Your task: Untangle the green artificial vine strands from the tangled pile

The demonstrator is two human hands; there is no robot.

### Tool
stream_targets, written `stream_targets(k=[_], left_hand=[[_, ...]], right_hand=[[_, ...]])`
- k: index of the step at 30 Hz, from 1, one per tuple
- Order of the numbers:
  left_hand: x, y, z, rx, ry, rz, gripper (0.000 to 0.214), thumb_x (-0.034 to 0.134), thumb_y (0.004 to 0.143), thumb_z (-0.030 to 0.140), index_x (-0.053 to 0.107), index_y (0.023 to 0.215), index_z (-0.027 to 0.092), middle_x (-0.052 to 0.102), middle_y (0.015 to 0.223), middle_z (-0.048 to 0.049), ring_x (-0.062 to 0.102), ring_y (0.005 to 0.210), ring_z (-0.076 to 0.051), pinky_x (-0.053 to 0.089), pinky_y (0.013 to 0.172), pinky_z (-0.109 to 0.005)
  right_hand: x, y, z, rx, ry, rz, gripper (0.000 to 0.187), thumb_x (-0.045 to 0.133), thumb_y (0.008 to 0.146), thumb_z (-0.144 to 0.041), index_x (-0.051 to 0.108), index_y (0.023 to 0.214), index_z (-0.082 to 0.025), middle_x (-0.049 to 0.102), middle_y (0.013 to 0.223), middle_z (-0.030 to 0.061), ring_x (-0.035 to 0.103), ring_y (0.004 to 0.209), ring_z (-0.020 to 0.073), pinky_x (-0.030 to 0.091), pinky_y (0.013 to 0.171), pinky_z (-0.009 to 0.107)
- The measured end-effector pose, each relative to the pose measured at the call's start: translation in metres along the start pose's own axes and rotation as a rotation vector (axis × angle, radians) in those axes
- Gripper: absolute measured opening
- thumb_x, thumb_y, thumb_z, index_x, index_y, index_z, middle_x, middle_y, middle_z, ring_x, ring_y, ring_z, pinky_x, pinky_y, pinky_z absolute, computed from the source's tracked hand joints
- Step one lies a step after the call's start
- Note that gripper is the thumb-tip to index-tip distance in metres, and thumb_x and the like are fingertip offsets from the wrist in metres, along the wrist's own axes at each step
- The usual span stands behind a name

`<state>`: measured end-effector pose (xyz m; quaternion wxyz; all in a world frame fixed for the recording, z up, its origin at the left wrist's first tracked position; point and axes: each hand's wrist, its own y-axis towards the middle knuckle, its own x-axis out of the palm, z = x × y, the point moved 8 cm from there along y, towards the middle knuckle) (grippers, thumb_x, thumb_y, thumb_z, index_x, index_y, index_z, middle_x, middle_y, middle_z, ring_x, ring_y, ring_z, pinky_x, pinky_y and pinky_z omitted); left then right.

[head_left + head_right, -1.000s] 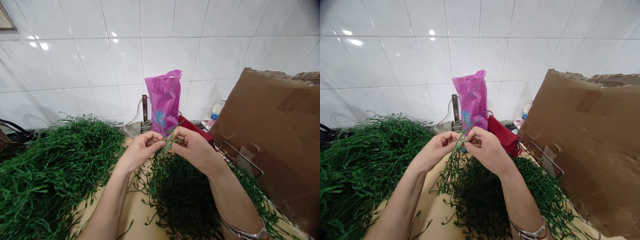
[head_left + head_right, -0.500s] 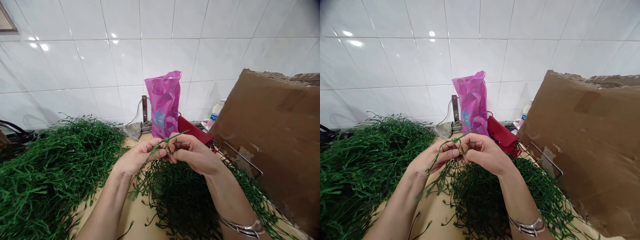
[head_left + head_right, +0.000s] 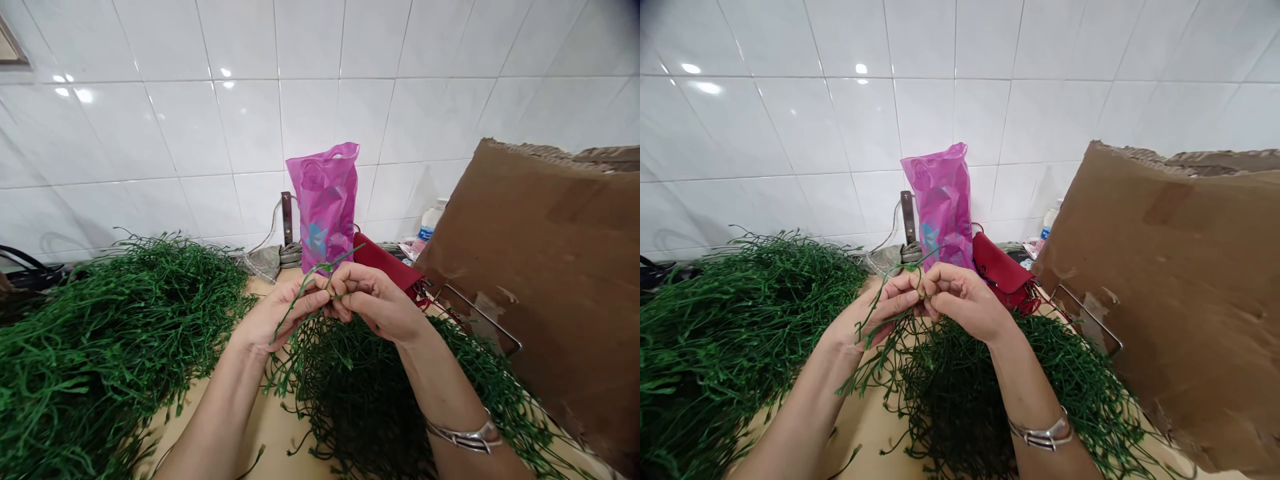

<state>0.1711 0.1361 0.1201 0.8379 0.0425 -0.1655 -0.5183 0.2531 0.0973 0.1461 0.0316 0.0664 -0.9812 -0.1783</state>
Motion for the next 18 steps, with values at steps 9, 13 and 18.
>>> stream_targets(k=[9,13,18], left_hand=[[0.000,-0.002,0.003,-0.061,-0.064,0.044,0.026,0.078,0.080,0.037,0.065,0.084,0.015,0.067,0.077,-0.0037,0.063,0.075,-0.015,0.046,0.076,-0.026],[-0.007,-0.002,0.009,-0.012,-0.057,0.124,0.027,0.078,0.080,0.038,0.064,0.081,0.014,0.062,0.075,-0.0013,0.056,0.069,-0.012,0.044,0.069,-0.023],[-0.019,-0.003,0.022,0.056,0.224,0.259,0.032,0.082,0.075,0.039,0.061,0.076,0.015,0.054,0.070,0.0030,0.049,0.068,-0.010,0.040,0.066,-0.022]], right_hand=[[-0.003,0.003,0.006,-0.057,0.016,0.046,0.008,0.051,0.073,-0.014,0.054,0.071,-0.021,0.045,0.056,-0.0077,0.041,0.050,0.0087,0.036,0.053,0.025],[-0.002,0.000,0.001,-0.025,-0.040,0.035,0.006,0.058,0.084,-0.023,0.055,0.079,-0.021,0.058,0.068,-0.0028,0.054,0.063,0.0119,0.045,0.062,0.027],[-0.008,-0.003,0.004,0.072,-0.203,0.125,0.022,0.064,0.090,-0.037,0.054,0.103,-0.022,0.062,0.083,-0.0014,0.060,0.080,0.0139,0.048,0.072,0.027]])
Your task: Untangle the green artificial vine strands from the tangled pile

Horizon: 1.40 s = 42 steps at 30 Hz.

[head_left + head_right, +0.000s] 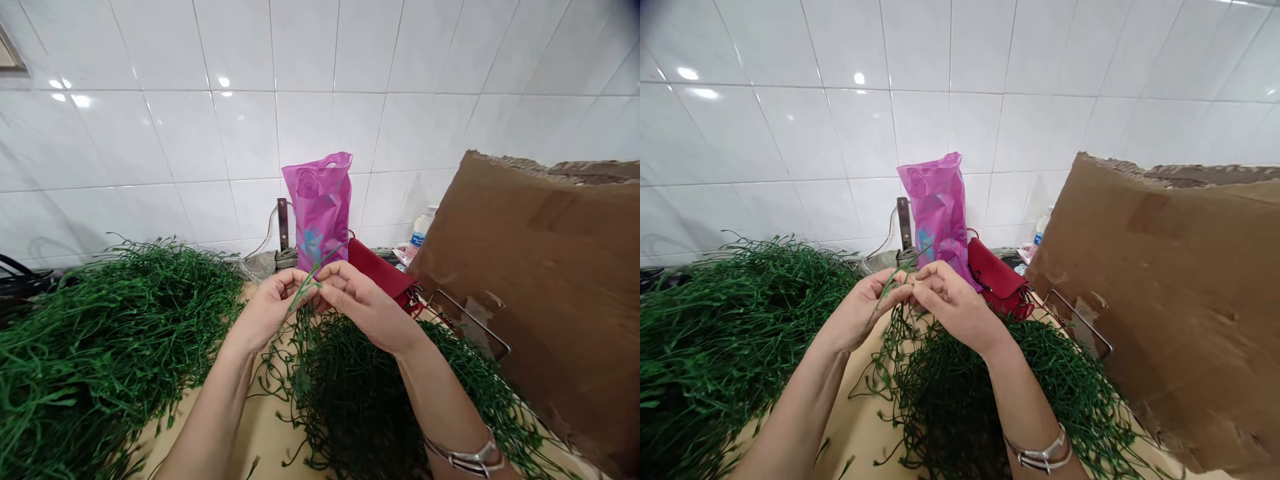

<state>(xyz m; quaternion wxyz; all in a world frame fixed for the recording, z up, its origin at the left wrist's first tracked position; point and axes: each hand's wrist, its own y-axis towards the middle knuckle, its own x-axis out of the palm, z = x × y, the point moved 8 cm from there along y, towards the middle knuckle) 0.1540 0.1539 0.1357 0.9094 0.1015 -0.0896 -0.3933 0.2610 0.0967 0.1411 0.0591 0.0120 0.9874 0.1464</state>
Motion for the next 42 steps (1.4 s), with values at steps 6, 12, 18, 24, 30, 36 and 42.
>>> stream_targets(k=[6,12,18,24,30,36,42], left_hand=[[-0.006,-0.002,0.010,0.047,0.244,0.055,0.028,0.074,0.081,0.041,0.061,0.085,0.016,0.049,0.071,0.0038,0.043,0.066,-0.011,0.036,0.062,-0.022],[-0.005,-0.003,0.009,0.083,0.479,0.067,0.023,0.061,0.091,0.037,0.068,0.091,0.015,0.054,0.073,0.0011,0.042,0.067,-0.012,0.035,0.062,-0.024],[-0.009,-0.002,0.015,0.197,0.542,0.153,0.015,0.065,0.087,0.031,0.068,0.086,0.017,0.054,0.078,-0.0001,0.049,0.076,-0.015,0.038,0.069,-0.025],[-0.011,0.000,0.014,0.199,0.376,0.146,0.016,0.068,0.083,0.032,0.067,0.085,0.016,0.055,0.082,-0.0006,0.050,0.078,-0.015,0.040,0.072,-0.026],[-0.009,0.002,0.005,0.112,0.132,0.077,0.023,0.076,0.080,0.037,0.065,0.085,0.017,0.055,0.075,0.0022,0.050,0.071,-0.012,0.043,0.068,-0.022],[-0.008,0.004,-0.007,0.019,-0.012,0.078,0.026,0.085,0.070,0.033,0.072,0.084,0.014,0.063,0.080,-0.0008,0.054,0.075,-0.012,0.046,0.070,-0.021],[0.007,0.000,-0.021,-0.194,-0.458,0.127,0.034,0.093,0.058,0.033,0.073,0.076,0.012,0.063,0.069,0.0002,0.053,0.063,-0.007,0.043,0.059,-0.015]], right_hand=[[0.002,0.004,0.009,0.043,0.088,0.019,0.024,0.072,0.082,-0.037,0.058,0.089,-0.019,0.059,0.075,-0.0034,0.055,0.071,0.0116,0.044,0.066,0.025],[-0.003,0.002,0.000,-0.050,-0.109,0.146,0.017,0.069,0.085,-0.033,0.057,0.088,-0.021,0.058,0.079,-0.0025,0.053,0.075,0.0138,0.043,0.067,0.026],[0.006,0.000,-0.001,0.019,0.023,0.065,0.026,0.070,0.085,-0.043,0.060,0.096,-0.021,0.062,0.085,-0.0003,0.058,0.083,0.0156,0.046,0.075,0.028],[0.015,0.004,0.015,0.139,0.272,-0.006,0.038,0.079,0.075,-0.051,0.062,0.086,-0.019,0.060,0.083,-0.0002,0.054,0.082,0.0149,0.045,0.078,0.028],[0.014,0.004,0.003,-0.001,-0.105,0.023,0.030,0.051,0.097,-0.043,0.053,0.078,-0.020,0.049,0.078,-0.0023,0.045,0.075,0.0134,0.039,0.069,0.026],[0.020,0.001,-0.005,0.015,-0.344,0.002,0.029,0.039,0.100,-0.036,0.047,0.076,-0.022,0.046,0.072,-0.0028,0.042,0.068,0.0141,0.036,0.062,0.026],[0.025,-0.004,-0.031,-0.253,-0.469,-0.094,0.024,0.038,0.103,-0.028,0.050,0.083,-0.022,0.050,0.079,-0.0016,0.045,0.072,0.0143,0.039,0.071,0.026]])
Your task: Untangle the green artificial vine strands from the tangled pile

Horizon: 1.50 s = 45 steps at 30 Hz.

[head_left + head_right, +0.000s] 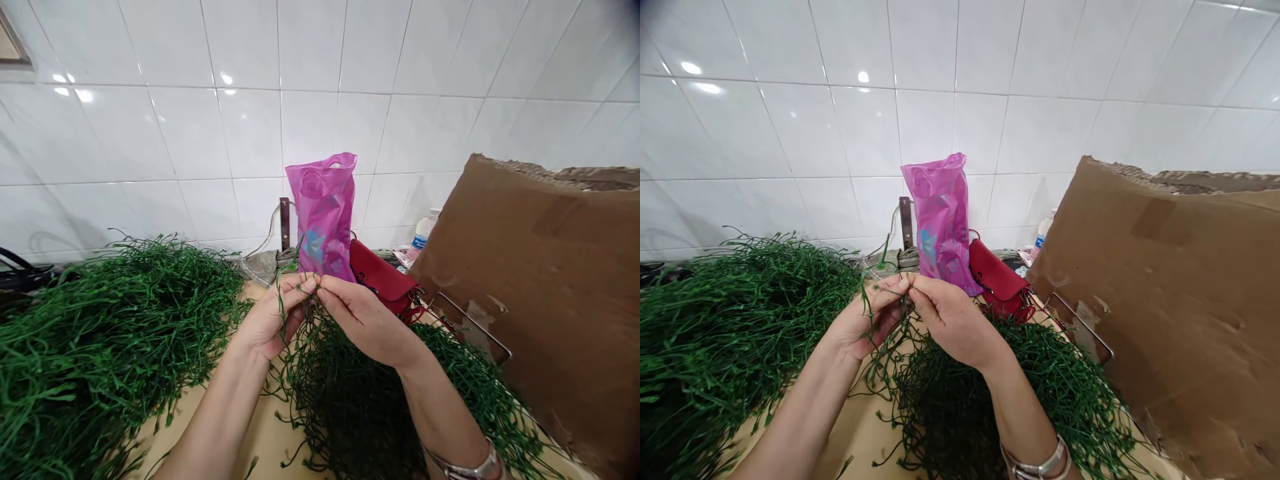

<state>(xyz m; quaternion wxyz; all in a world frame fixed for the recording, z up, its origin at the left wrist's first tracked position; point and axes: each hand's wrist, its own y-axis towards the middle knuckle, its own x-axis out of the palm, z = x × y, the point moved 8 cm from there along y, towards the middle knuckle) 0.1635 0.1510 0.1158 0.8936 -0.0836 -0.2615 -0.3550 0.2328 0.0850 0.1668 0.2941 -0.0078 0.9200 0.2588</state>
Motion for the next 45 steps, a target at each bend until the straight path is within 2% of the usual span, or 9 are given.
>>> stream_targets(k=[5,11,18,24,26,29,33,39,45], left_hand=[[0.009,-0.015,0.002,-0.081,-0.001,-0.042,0.031,0.090,0.064,0.032,0.074,0.083,0.013,0.063,0.068,0.0003,0.053,0.058,-0.007,0.047,0.061,-0.018],[0.011,-0.014,-0.004,-0.074,-0.065,0.043,0.026,0.090,0.064,0.023,0.072,0.077,0.010,0.065,0.067,-0.0013,0.058,0.059,-0.008,0.049,0.060,-0.017],[-0.050,0.007,0.006,0.041,-0.229,0.428,0.018,0.082,0.073,0.019,0.066,0.078,0.014,0.060,0.058,0.0038,0.059,0.050,-0.008,0.051,0.051,-0.017],[-0.056,-0.001,0.039,0.157,-0.086,0.320,0.027,0.088,0.065,0.018,0.072,0.086,0.012,0.066,0.071,0.0029,0.058,0.055,-0.005,0.052,0.055,-0.016],[-0.050,-0.002,0.036,0.133,-0.035,0.272,0.030,0.091,0.061,0.022,0.071,0.081,0.013,0.064,0.069,0.0039,0.056,0.054,-0.004,0.048,0.053,-0.014],[-0.040,0.002,0.028,0.127,0.030,0.204,0.037,0.093,0.056,0.032,0.065,0.072,0.014,0.060,0.063,0.0058,0.054,0.053,-0.004,0.043,0.052,-0.014],[-0.027,0.005,0.020,0.151,0.131,0.154,0.040,0.094,0.055,0.035,0.062,0.070,0.015,0.058,0.059,0.0070,0.051,0.053,-0.005,0.040,0.053,-0.017],[-0.014,0.004,0.013,0.115,0.152,0.069,0.036,0.093,0.055,0.032,0.066,0.071,0.013,0.064,0.063,0.0040,0.055,0.061,-0.008,0.043,0.063,-0.020],[-0.018,0.003,0.013,0.059,0.177,0.007,0.033,0.092,0.060,0.028,0.070,0.080,0.013,0.069,0.074,0.0005,0.060,0.068,-0.009,0.045,0.072,-0.023]], right_hand=[[-0.008,-0.006,-0.009,-0.101,0.115,-0.050,0.027,0.040,0.102,-0.027,0.042,0.076,-0.024,0.036,0.072,-0.0038,0.033,0.062,0.0132,0.036,0.063,0.026],[-0.005,-0.005,0.006,-0.041,0.113,-0.068,0.030,0.039,0.102,-0.035,0.040,0.075,-0.023,0.040,0.073,-0.0028,0.037,0.066,0.0138,0.037,0.063,0.026],[0.032,-0.007,-0.036,-0.180,0.055,-0.248,0.031,0.040,0.101,-0.031,0.035,0.071,-0.023,0.041,0.070,-0.0035,0.040,0.069,0.0135,0.036,0.066,0.027],[0.017,-0.023,0.015,0.204,-0.261,-0.429,0.034,0.049,0.097,-0.032,0.046,0.065,-0.021,0.049,0.063,-0.0032,0.045,0.061,0.0133,0.033,0.058,0.028],[0.000,-0.027,0.026,0.269,-0.305,-0.353,0.026,0.055,0.094,-0.035,0.059,0.073,-0.021,0.062,0.073,-0.0003,0.055,0.069,0.0166,0.039,0.064,0.029],[-0.024,-0.024,0.019,0.262,-0.308,-0.077,0.021,0.056,0.095,-0.041,0.066,0.090,-0.024,0.070,0.089,0.0027,0.060,0.079,0.0201,0.045,0.070,0.032],[-0.023,-0.014,0.008,0.277,-0.077,0.147,0.030,0.048,0.098,-0.049,0.063,0.096,-0.023,0.068,0.088,0.0041,0.060,0.077,0.0187,0.046,0.062,0.029],[0.004,-0.003,0.026,0.341,0.279,0.136,0.020,0.068,0.082,-0.036,0.059,0.087,-0.019,0.063,0.079,0.0002,0.058,0.073,0.0141,0.047,0.066,0.026],[-0.011,-0.007,0.039,0.362,0.217,0.168,0.021,0.067,0.081,-0.039,0.063,0.082,-0.018,0.058,0.071,-0.0017,0.051,0.066,0.0133,0.041,0.060,0.026]])
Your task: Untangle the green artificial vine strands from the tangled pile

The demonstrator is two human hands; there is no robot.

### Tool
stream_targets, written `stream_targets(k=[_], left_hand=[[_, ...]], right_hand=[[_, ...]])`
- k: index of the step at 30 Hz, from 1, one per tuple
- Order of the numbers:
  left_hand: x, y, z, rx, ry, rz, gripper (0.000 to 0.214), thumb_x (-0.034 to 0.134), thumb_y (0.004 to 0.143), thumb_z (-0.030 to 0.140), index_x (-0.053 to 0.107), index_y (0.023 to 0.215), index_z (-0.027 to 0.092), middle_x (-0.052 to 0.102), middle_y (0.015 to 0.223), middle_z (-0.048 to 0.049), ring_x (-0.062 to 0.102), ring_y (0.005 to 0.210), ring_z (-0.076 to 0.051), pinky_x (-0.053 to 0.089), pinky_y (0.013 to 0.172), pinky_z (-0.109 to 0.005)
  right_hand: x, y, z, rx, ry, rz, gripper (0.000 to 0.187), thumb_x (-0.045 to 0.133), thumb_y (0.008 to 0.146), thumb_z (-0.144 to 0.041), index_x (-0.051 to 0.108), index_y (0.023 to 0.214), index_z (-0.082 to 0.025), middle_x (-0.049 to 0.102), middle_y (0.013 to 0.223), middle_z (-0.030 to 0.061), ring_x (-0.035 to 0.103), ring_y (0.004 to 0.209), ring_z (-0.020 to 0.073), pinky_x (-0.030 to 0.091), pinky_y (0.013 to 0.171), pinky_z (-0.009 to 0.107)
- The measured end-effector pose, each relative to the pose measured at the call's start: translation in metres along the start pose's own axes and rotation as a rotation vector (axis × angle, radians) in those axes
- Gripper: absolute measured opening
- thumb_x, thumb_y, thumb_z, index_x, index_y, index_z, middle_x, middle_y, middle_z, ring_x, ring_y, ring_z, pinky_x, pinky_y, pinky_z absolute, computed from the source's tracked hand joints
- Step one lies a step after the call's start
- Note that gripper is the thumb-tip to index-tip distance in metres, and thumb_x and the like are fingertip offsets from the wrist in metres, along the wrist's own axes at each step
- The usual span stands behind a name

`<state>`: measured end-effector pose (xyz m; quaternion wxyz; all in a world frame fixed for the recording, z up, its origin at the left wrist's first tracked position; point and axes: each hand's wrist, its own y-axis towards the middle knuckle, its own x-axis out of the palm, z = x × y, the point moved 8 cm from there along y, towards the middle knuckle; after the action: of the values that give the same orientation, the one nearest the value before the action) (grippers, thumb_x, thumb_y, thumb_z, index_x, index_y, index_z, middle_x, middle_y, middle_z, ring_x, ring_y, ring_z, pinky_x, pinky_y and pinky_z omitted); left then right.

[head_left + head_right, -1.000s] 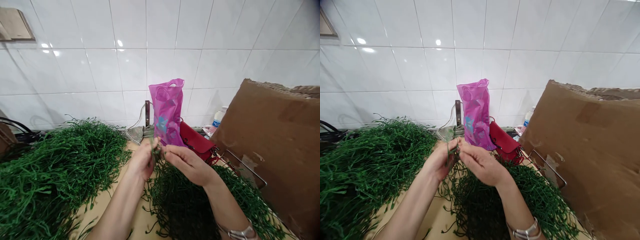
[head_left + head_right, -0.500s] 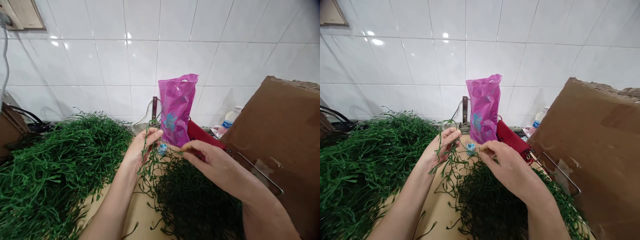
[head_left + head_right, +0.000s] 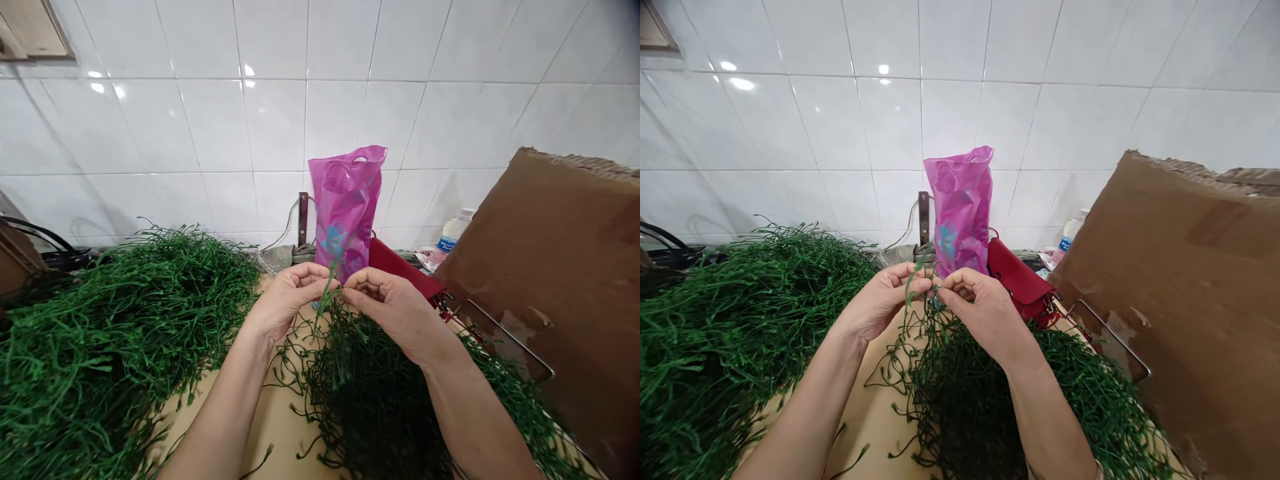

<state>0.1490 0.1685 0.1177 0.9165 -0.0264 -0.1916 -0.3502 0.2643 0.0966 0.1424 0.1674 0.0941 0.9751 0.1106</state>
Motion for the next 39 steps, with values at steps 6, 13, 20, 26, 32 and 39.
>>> stream_targets(k=[6,13,20,26,32,39], left_hand=[[0.005,0.000,0.003,0.046,0.169,-0.090,0.027,0.087,0.065,0.023,0.071,0.085,0.013,0.070,0.083,-0.0024,0.063,0.077,-0.012,0.047,0.079,-0.025],[0.007,0.002,0.004,0.133,0.295,-0.071,0.021,0.083,0.068,0.022,0.068,0.081,0.014,0.065,0.077,0.0000,0.058,0.070,-0.011,0.044,0.069,-0.024],[0.012,0.001,0.008,0.191,0.371,-0.058,0.014,0.076,0.074,0.020,0.069,0.085,0.015,0.067,0.078,-0.0009,0.059,0.072,-0.012,0.046,0.070,-0.024],[0.009,0.000,0.013,0.250,0.484,-0.002,0.015,0.077,0.073,0.025,0.071,0.083,0.016,0.068,0.079,-0.0027,0.058,0.070,-0.014,0.045,0.067,-0.025],[0.012,-0.004,0.020,0.302,0.602,0.011,0.010,0.070,0.081,0.027,0.067,0.083,0.018,0.066,0.076,-0.0011,0.056,0.069,-0.014,0.041,0.064,-0.024],[0.019,-0.011,0.027,0.318,0.746,0.004,0.003,0.062,0.079,0.016,0.063,0.080,0.019,0.053,0.064,0.0041,0.045,0.062,-0.011,0.032,0.059,-0.023]], right_hand=[[-0.002,-0.001,-0.001,0.019,-0.028,-0.039,0.028,0.069,0.080,-0.045,0.058,0.075,-0.019,0.054,0.069,-0.0024,0.045,0.064,0.0129,0.036,0.057,0.026],[-0.001,-0.002,0.002,0.044,-0.052,-0.042,0.038,0.068,0.081,-0.056,0.058,0.078,-0.020,0.052,0.071,-0.0026,0.045,0.064,0.0135,0.037,0.057,0.026],[-0.004,0.001,0.000,-0.029,-0.110,-0.013,0.033,0.069,0.081,-0.051,0.063,0.084,-0.019,0.060,0.074,0.0002,0.054,0.066,0.0159,0.044,0.060,0.029],[0.000,-0.002,-0.011,-0.147,-0.187,0.029,0.029,0.071,0.082,-0.046,0.063,0.081,-0.019,0.063,0.081,0.0029,0.058,0.075,0.0179,0.047,0.067,0.030],[0.002,0.001,-0.003,-0.076,-0.146,-0.010,0.030,0.062,0.086,-0.049,0.060,0.080,-0.020,0.059,0.071,-0.0004,0.052,0.064,0.0150,0.040,0.056,0.026],[0.007,-0.002,-0.013,-0.264,-0.378,-0.081,0.020,0.045,0.098,-0.028,0.055,0.082,-0.021,0.055,0.077,0.0008,0.050,0.071,0.0160,0.040,0.065,0.028]])
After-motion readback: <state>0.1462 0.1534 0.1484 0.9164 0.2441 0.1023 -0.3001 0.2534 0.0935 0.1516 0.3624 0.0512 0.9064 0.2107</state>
